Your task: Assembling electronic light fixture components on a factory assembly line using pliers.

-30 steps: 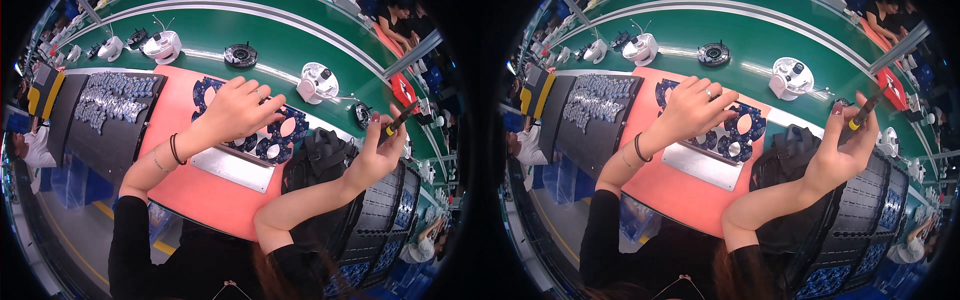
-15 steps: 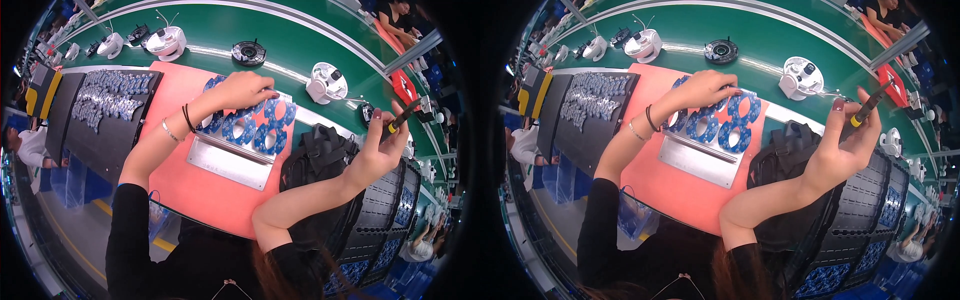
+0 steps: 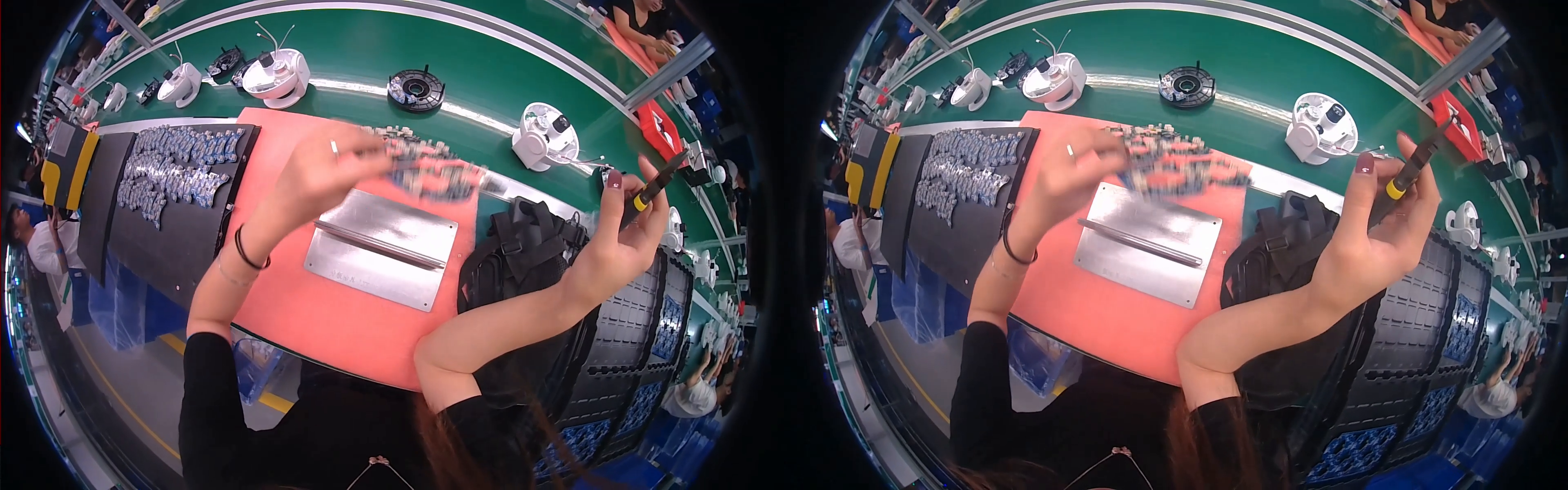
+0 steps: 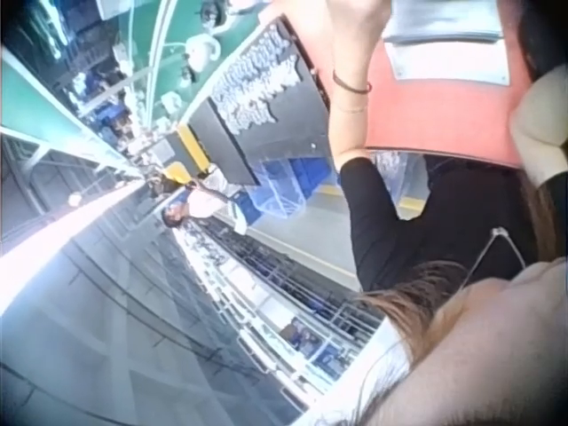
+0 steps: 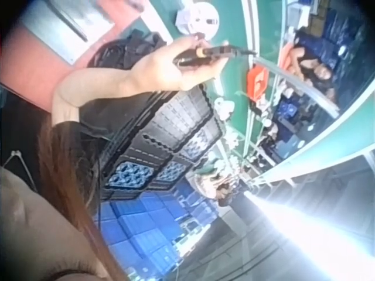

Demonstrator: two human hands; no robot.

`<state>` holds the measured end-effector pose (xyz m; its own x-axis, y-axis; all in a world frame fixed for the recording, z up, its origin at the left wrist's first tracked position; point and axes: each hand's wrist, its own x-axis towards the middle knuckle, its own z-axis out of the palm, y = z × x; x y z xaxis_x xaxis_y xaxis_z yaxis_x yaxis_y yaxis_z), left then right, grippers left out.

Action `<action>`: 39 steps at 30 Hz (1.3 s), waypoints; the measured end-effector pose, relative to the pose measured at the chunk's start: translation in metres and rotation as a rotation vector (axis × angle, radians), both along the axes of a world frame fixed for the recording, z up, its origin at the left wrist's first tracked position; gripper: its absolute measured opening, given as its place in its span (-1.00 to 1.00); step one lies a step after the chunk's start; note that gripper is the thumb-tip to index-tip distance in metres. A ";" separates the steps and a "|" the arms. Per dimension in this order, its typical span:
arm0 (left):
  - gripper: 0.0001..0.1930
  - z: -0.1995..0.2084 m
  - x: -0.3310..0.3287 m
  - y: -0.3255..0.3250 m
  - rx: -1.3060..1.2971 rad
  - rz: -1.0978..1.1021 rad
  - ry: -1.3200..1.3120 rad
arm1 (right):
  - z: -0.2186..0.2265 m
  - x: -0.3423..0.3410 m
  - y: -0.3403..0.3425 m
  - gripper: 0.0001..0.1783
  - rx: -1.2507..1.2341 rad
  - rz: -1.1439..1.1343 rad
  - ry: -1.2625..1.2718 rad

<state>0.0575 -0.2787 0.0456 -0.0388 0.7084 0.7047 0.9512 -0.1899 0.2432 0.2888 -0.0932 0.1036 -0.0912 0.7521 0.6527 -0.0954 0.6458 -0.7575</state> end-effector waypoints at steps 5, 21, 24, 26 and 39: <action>-0.83 -0.023 0.019 -0.031 -0.457 -0.112 -0.054 | 0.000 -0.007 -0.002 -0.65 0.019 -0.011 -0.032; -0.57 -0.036 0.036 -0.080 -0.663 0.651 -0.259 | 0.001 -0.009 -0.001 -0.61 0.016 -0.044 -0.057; -0.52 -0.046 0.034 -0.088 -0.633 0.585 -0.674 | 0.004 -0.010 -0.005 -0.59 -0.007 0.013 -0.007; -0.52 -0.055 0.032 -0.094 -0.426 0.403 -1.084 | 0.000 -0.005 0.000 -0.59 0.004 0.070 0.031; -0.45 -0.040 0.084 -0.359 0.114 -0.023 -1.508 | -0.006 0.008 0.001 -0.63 -0.044 -0.005 -0.034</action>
